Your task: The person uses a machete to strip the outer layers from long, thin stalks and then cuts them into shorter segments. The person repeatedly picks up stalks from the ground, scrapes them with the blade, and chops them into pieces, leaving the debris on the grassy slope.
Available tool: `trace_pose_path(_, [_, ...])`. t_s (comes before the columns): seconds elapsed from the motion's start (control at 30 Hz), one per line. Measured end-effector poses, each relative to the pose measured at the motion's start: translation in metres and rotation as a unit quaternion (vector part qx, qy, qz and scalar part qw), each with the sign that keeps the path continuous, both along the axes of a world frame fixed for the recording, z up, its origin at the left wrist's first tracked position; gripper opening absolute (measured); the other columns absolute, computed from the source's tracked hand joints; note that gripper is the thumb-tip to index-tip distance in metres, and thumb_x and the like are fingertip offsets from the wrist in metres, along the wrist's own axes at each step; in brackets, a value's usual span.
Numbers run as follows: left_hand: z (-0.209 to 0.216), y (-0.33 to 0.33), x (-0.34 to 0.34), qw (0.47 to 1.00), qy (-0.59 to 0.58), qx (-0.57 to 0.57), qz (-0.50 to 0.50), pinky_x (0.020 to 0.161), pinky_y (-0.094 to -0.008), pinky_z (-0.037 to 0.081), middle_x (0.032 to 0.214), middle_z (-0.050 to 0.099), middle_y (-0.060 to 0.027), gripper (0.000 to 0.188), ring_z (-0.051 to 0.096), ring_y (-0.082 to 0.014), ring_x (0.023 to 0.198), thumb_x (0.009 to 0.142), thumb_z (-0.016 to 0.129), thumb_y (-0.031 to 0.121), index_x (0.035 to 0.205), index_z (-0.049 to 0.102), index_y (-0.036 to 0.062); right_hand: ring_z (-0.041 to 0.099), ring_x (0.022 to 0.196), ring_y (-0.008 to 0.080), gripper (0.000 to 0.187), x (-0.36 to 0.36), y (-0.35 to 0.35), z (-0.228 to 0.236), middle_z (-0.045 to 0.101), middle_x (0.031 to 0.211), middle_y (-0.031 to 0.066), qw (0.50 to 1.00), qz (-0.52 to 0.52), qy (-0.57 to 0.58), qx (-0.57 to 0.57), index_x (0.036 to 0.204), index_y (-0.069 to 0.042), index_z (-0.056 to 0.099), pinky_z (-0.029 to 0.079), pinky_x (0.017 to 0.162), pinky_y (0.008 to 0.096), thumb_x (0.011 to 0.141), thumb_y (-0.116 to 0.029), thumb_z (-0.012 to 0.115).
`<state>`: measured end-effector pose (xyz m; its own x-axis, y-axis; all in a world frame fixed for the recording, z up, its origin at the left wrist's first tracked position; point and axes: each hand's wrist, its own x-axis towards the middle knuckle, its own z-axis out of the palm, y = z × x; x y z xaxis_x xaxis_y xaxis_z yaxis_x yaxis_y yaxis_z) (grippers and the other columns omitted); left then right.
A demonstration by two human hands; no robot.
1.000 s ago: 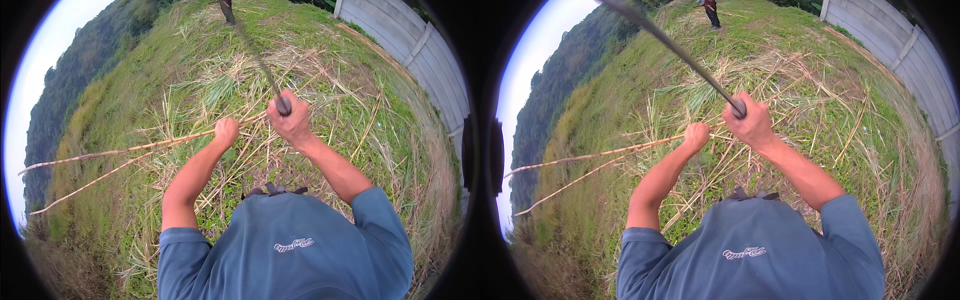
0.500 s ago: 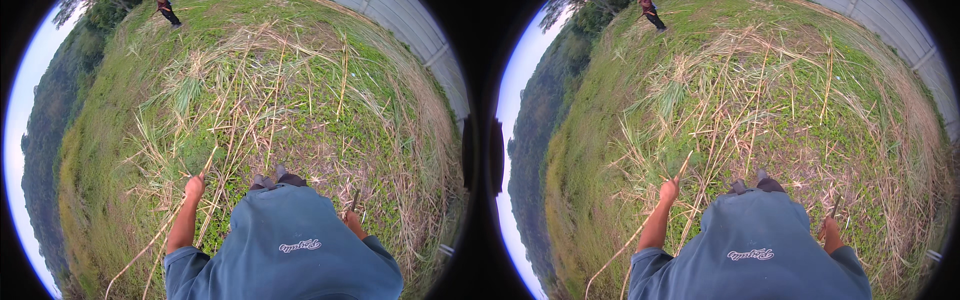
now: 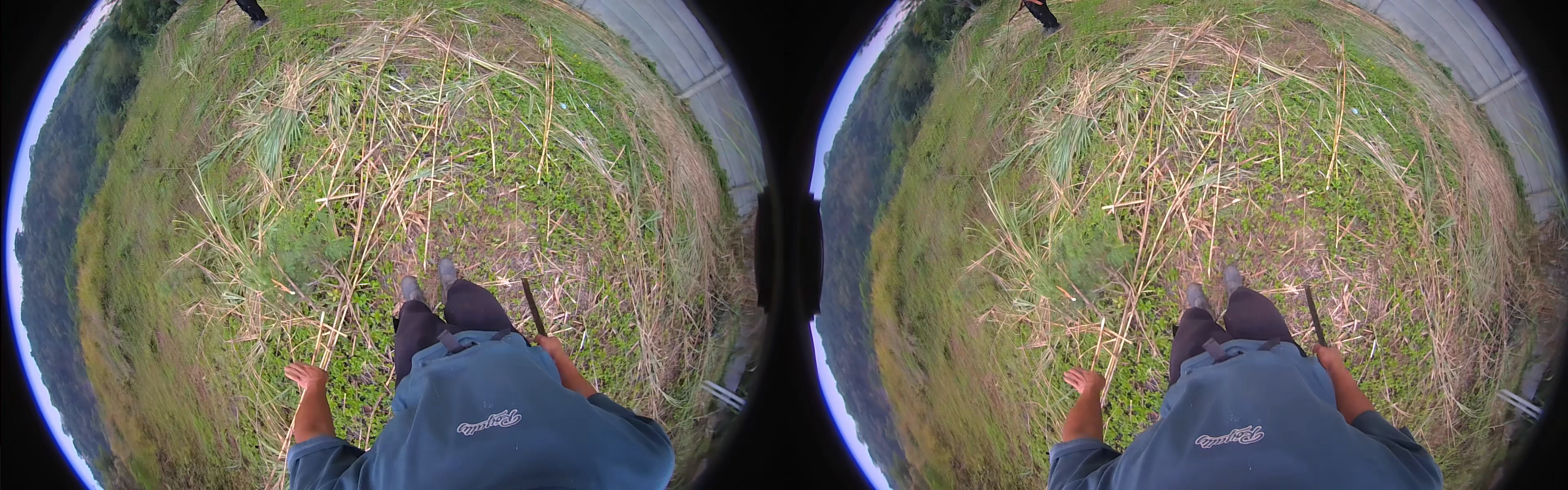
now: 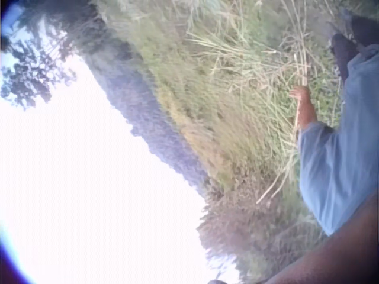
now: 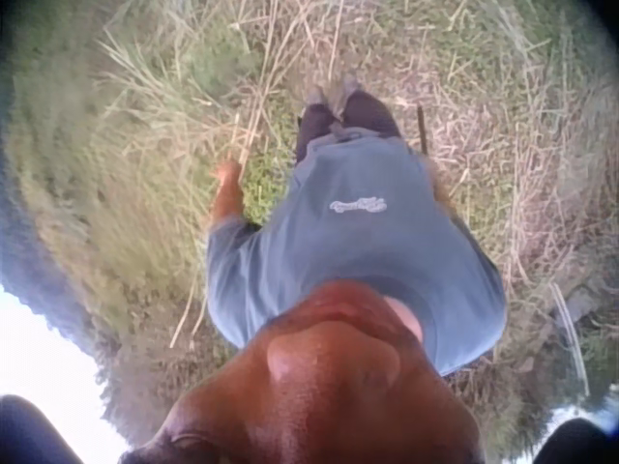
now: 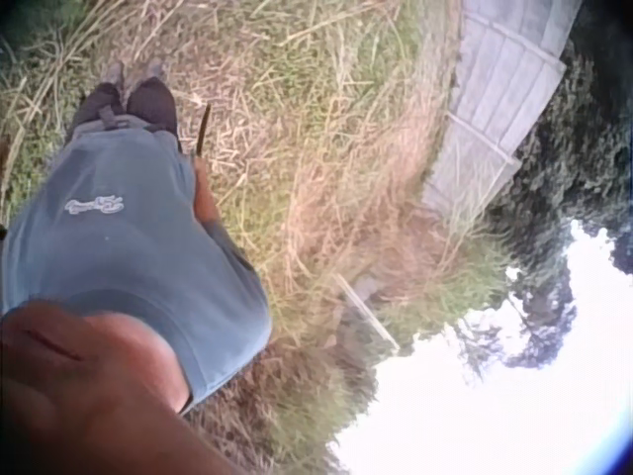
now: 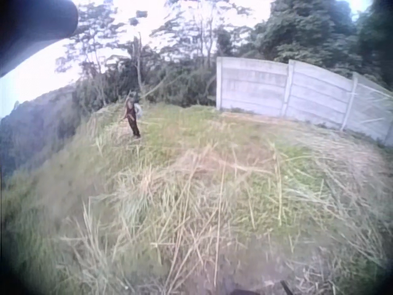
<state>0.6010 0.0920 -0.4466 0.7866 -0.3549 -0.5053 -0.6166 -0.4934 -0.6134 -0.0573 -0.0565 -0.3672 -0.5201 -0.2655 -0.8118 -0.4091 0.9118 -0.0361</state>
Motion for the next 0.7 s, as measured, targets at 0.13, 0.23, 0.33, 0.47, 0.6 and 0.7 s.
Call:
trace_pose_path(0.13, [-0.055,-0.026,-0.007,0.978,0.16,0.0,0.132,0.117,-0.0546,0.012,0.155,0.021,-0.0231,0.066,0.011,-0.0435,0.145,0.086,0.053,0.034,0.142,0.04,0.0009,0.056,0.046,0.0217,0.03,0.002,-0.03,-0.005,0.06,0.06,0.0111,1.0,-0.011,-0.008,0.003,0.076,0.002,0.063,0.045,0.044,0.0365,0.081,-0.028,0.067])
trace_pose_path(0.23, [-0.113,-0.09,-0.048,0.935,0.306,-0.117,0.134,0.103,-0.0523,0.037,0.133,0.045,-0.0236,0.045,0.039,-0.0433,0.124,0.087,0.052,0.033,0.121,0.06,0.0048,0.054,0.042,0.0199,0.032,-0.004,-0.057,-0.039,0.058,0.056,0.0097,0.996,0.079,0.049,0.018,0.067,0.0,0.059,0.044,0.04,0.0359,0.079,-0.029,0.067])
trace_pose_path(0.33, [-0.252,-0.138,-0.097,0.856,0.432,-0.239,0.154,0.086,-0.0446,0.05,0.101,0.068,-0.023,0.039,0.065,-0.0386,0.097,0.089,0.054,0.036,0.106,0.067,0.004,0.063,0.056,0.0267,0.036,-0.01,-0.084,-0.091,0.062,0.063,0.0148,0.989,0.124,0.073,0.042,0.075,0.003,0.064,0.05,0.054,0.0403,0.079,-0.033,0.067])
trace_pose_path(0.47, [-0.43,-0.259,-0.185,0.795,0.515,-0.222,0.231,0.092,-0.0441,0.048,0.11,0.064,-0.0263,0.047,0.061,-0.0415,0.105,0.088,0.056,0.042,0.117,0.062,0.0052,0.063,0.061,0.0302,0.035,-0.02,-0.087,-0.142,0.063,0.065,0.018,0.97,0.207,0.123,0.033,0.08,0.003,0.065,0.049,0.062,0.0429,0.078,-0.031,0.065])
trace_pose_path(0.6, [-0.564,-0.327,-0.265,0.84,0.488,-0.181,0.153,0.093,-0.0415,0.047,0.11,0.065,-0.0251,0.061,0.063,-0.0331,0.106,0.091,0.057,0.037,0.138,0.044,-0.0007,0.057,0.056,0.0286,0.033,-0.057,-0.054,-0.17,0.058,0.061,0.0165,0.98,0.131,0.126,0.077,0.073,0.003,0.06,0.046,0.058,0.0434,0.078,-0.029,0.062])
trace_pose_path(0.7, [-0.6,-0.35,-0.285,0.774,0.501,-0.254,0.293,0.076,-0.0387,0.053,0.091,0.066,-0.0167,0.057,0.064,-0.0259,0.083,0.092,0.06,0.03,0.134,0.045,-0.0043,0.054,0.051,0.0232,0.029,-0.11,0.013,-0.188,0.056,0.058,0.0126,0.985,0.113,0.108,0.071,0.074,0.003,0.059,0.045,0.054,0.0412,0.079,-0.025,0.061])
